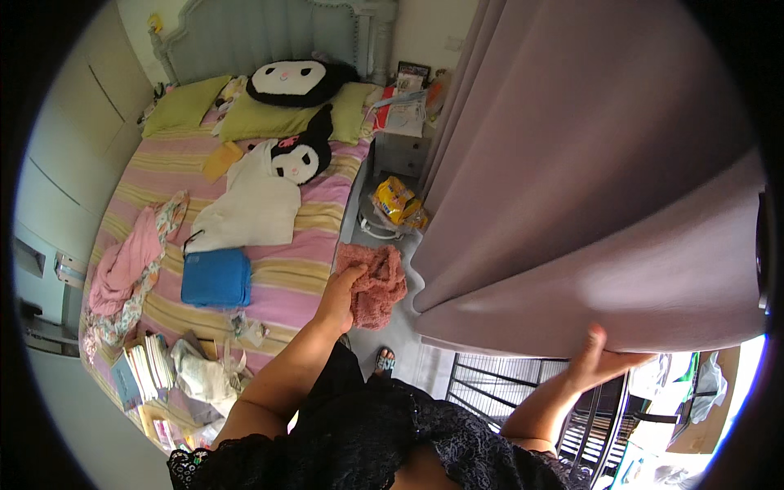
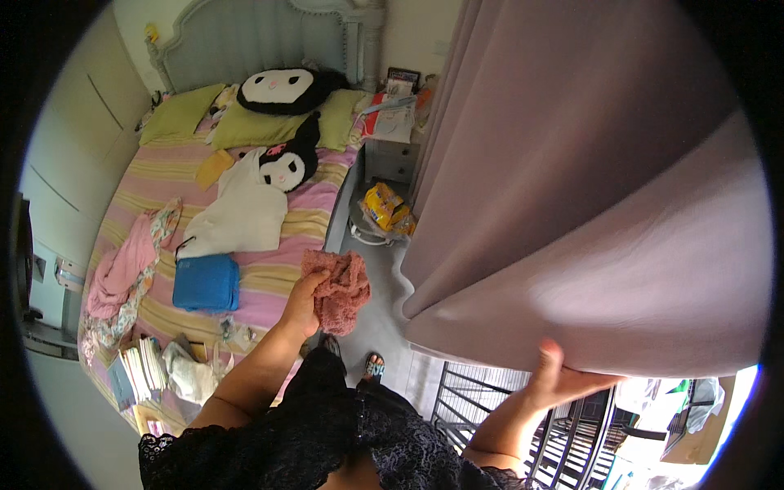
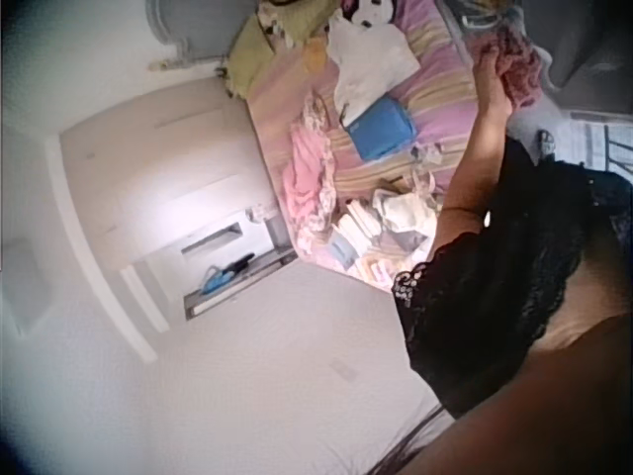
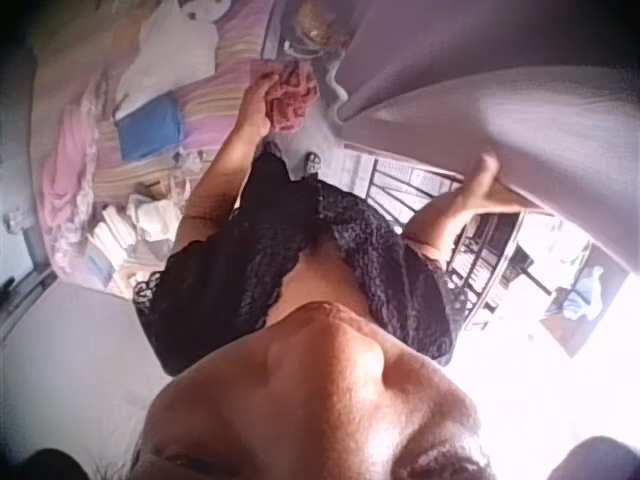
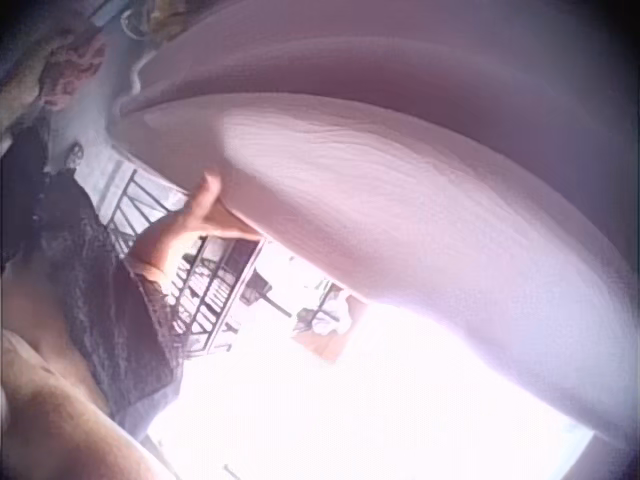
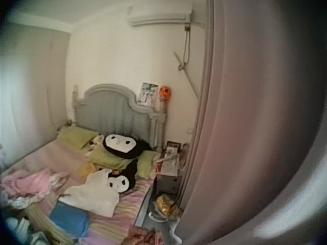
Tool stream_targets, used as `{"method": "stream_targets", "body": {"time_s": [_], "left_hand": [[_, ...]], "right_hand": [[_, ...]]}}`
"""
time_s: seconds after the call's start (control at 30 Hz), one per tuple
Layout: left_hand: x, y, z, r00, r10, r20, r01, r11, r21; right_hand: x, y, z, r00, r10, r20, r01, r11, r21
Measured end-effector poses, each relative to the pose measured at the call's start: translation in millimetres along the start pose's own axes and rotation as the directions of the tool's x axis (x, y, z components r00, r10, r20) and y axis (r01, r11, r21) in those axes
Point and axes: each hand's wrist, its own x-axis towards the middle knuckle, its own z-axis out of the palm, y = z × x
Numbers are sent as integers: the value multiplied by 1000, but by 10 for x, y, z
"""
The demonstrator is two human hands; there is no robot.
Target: The person wipes a gray wall panel and the headboard of a bed using a pink cloth. They move a stuffed toy and a poster to reach the wall, then wipe the headboard and bedpost. Finally, they handle several items on the bed, including papers and a plastic bag.
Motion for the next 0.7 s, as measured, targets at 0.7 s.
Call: {"method": "stream_targets", "body": {"time_s": [0.7], "left_hand": [[2388, 1559, 501, 918, -135, 372, 69, 980, 184]], "right_hand": [[1363, 249, 4585, 986, -101, 133, 83, 987, 136]]}}
